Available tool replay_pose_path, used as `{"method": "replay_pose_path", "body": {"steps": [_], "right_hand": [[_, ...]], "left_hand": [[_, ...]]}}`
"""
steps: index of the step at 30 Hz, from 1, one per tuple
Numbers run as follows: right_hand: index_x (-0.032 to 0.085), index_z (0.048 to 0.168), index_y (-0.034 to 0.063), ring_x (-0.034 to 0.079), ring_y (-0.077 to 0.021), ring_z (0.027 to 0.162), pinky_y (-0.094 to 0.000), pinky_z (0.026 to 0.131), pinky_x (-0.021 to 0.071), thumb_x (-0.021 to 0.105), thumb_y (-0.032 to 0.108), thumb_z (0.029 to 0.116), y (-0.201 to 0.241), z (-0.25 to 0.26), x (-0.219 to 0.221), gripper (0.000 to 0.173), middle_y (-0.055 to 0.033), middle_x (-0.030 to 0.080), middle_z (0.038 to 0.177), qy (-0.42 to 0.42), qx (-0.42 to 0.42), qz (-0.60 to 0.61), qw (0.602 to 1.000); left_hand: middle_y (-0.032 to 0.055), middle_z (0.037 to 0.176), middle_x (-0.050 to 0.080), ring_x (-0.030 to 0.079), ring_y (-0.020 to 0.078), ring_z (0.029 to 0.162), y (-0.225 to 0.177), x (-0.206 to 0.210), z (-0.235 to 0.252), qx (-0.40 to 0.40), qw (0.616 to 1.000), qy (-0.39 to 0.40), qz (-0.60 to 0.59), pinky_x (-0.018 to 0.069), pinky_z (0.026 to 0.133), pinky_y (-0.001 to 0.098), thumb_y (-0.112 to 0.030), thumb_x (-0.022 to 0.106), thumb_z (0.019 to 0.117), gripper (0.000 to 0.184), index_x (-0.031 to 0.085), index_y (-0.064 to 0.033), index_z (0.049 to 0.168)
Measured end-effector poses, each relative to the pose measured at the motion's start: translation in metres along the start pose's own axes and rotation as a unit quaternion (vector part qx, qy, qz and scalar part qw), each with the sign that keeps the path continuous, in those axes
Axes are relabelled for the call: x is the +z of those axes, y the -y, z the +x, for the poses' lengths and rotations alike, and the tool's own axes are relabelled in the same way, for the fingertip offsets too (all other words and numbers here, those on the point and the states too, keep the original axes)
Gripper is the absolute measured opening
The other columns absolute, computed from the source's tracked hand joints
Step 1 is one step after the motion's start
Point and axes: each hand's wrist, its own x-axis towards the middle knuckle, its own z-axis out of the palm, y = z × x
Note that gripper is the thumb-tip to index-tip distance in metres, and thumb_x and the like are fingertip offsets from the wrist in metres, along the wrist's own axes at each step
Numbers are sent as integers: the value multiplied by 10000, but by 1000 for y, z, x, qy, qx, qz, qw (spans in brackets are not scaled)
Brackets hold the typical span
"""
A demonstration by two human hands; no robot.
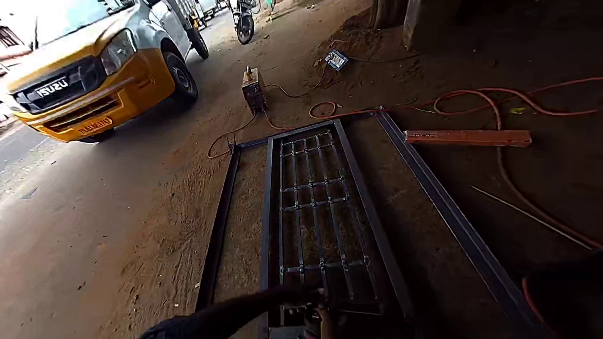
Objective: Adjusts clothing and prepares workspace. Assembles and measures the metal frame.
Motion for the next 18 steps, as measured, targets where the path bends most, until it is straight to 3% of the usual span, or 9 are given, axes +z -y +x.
{"method": "replay_pose_path", "body": {"steps": [2,5,6,8,9,10,12,14,18], "right_hand": [[457,1421,56,674,-384,1056,-576,734,617,692,304,988,6,3,2,552,-208,611,1278,1,1,-15,1000],[559,1303,20,680,-341,785,-458,586,583,674,439,974,-27,25,-11,545,-244,643,1040,-47,-33,-51,997],[495,1376,93,647,-313,832,-455,646,550,629,527,992,-15,10,-14,596,-216,623,1092,-44,-21,-82,995],[327,1556,202,612,-389,1127,-584,860,519,546,622,998,11,-24,-20,731,-232,570,1373,-44,15,-161,986],[223,1625,225,554,-427,1253,-632,948,479,504,619,1019,24,-40,-23,776,-242,498,1483,-32,21,-191,981],[223,1629,242,537,-433,1293,-650,968,472,499,636,1012,28,-46,-26,782,-227,486,1509,-31,18,-206,978],[370,1541,196,626,-370,1148,-587,868,536,561,570,1008,41,-51,-27,678,-195,578,1384,-29,19,-172,984],[377,1525,90,670,-344,994,-519,794,572,608,418,1038,55,-44,-20,631,-231,596,1296,-31,40,-132,990],[336,1551,133,658,-352,959,-534,795,546,608,405,1035,43,-15,-10,644,-236,608,1255,-45,73,-140,986]], "left_hand": [[207,1181,688,702,330,967,-8,1,2,29,999,36,7,564,875,559,-716,307,1026,760,511,-163,1507],[162,1118,710,711,296,886,-6,16,14,39,999,25,15,593,781,518,-724,312,1015,718,528,-239,1498],[168,1205,693,703,325,950,-11,16,12,38,999,21,3,578,814,551,-699,309,1029,701,506,-238,1518],[186,1344,641,691,366,1035,-14,20,6,33,999,23,-15,563,858,595,-655,302,1056,688,442,-215,1567],[194,1379,620,683,372,1075,-13,20,8,35,999,29,-18,557,887,601,-638,304,1064,687,409,-206,1588],[201,1333,642,688,361,1039,-10,21,11,41,999,27,-18,558,870,589,-643,312,1060,690,416,-204,1583],[173,1290,670,704,320,988,-3,20,19,49,998,24,-15,578,836,555,-685,320,1038,709,421,-242,1582],[171,1330,653,707,321,973,-3,19,19,46,999,20,-12,576,829,554,-674,331,1042,702,381,-259,1606],[141,1376,641,729,296,937,-1,17,23,46,999,13,19,598,810,538,-680,281,1046,685,325,-321,1628]]}}
